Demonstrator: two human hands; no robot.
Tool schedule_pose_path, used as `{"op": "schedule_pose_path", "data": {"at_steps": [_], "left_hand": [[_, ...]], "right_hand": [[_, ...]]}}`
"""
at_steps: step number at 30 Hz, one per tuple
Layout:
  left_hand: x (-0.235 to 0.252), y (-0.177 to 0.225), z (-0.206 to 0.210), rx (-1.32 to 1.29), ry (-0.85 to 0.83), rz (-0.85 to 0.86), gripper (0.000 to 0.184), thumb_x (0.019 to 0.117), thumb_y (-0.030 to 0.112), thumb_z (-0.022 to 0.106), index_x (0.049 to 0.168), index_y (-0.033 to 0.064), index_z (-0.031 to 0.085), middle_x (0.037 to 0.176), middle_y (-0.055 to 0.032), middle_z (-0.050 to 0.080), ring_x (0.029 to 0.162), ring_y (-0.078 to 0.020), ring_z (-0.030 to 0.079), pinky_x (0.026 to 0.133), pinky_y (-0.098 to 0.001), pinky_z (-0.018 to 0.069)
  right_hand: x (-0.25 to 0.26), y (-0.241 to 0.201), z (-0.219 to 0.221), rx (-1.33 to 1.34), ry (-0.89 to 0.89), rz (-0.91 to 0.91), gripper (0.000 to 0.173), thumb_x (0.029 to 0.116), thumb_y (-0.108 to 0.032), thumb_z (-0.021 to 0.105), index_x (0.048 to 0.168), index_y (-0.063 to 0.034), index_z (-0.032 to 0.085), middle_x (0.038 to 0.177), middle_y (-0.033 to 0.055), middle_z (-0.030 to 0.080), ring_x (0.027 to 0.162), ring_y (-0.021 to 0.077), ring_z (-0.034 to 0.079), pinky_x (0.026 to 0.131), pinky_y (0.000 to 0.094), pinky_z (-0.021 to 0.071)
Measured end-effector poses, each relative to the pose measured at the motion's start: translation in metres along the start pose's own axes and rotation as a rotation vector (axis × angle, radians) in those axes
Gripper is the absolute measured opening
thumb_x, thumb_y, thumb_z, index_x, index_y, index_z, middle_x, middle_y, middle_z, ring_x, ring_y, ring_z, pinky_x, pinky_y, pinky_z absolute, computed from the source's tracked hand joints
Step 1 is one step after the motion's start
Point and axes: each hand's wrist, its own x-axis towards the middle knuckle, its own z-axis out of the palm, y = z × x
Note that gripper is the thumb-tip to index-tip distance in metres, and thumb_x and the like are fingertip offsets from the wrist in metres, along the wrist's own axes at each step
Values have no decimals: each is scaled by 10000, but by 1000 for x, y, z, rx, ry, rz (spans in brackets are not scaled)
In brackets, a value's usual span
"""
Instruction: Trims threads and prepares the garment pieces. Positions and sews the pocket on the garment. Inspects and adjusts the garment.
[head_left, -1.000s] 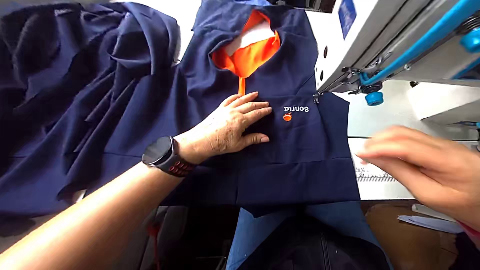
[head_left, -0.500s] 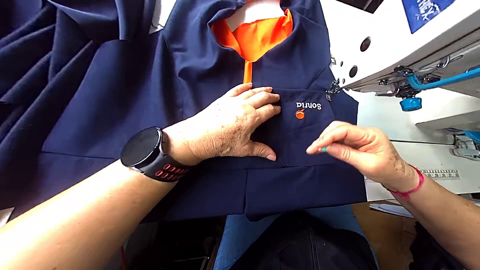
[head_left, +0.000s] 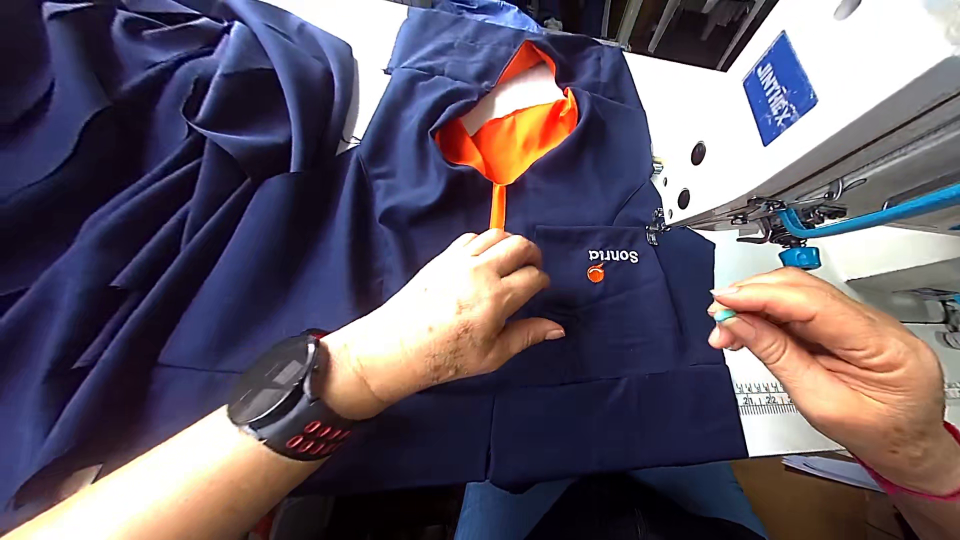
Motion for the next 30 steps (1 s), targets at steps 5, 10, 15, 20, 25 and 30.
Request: {"op": "schedule_pose_path", "data": {"at_steps": [5, 10, 15, 20, 25, 30], "left_hand": [[19, 11, 29, 73, -117, -168, 981, 927, 778, 345, 1428, -42, 546, 1532, -239, 481, 1451, -383, 435, 1155, -615, 331], [13, 23, 39, 169, -181, -216, 997, 917, 786, 315, 1429, -35, 554, 1546, -211, 479, 1451, -341, 452, 1162, -611, 324], [0, 30, 45, 207, -129, -274, 970, 930, 765, 306, 1457, -15, 538, 1554, -224, 462, 1475, -372, 407, 1178, -621, 282], [-3, 29, 49, 211, -86, -297, 998, 905, 805, 286, 1445, 12, 562, 1549, -223, 468, 1471, -354, 416, 1181, -591, 295], [-2, 29, 46, 223, -85, -294, 1049, 851, 857, 307, 1420, 24, 592, 1494, -230, 525, 1437, -389, 452, 1161, -601, 321], [-2, 30, 42, 237, -112, -289, 1077, 812, 885, 317, 1423, 43, 596, 1518, -232, 501, 1434, -380, 459, 1136, -592, 344]], "right_hand": [[25, -3, 33, -216, -6, -225, 148, 966, -38, 617, 1005, -8, 757, 986, 88, 723, 980, 103, 686, 876, 192, 558], [54, 25, 72, -330, -38, -226, 193, 942, 9, 582, 981, 1, 770, 946, 132, 732, 910, 195, 711, 826, 255, 570], [75, 59, 103, -339, 16, -176, 163, 943, -11, 613, 977, -6, 772, 918, 129, 751, 874, 230, 717, 816, 296, 563], [84, 70, 108, -360, 35, -171, 178, 942, -20, 641, 1080, 14, 747, 911, 127, 757, 859, 215, 721, 837, 290, 558], [86, 71, 108, -365, -22, -230, 193, 951, -17, 632, 1105, 13, 744, 899, 116, 761, 844, 201, 710, 831, 263, 546], [90, 69, 107, -347, 1, -263, 169, 960, -28, 640, 1089, 27, 734, 912, 136, 748, 848, 198, 703, 819, 250, 548]]}}
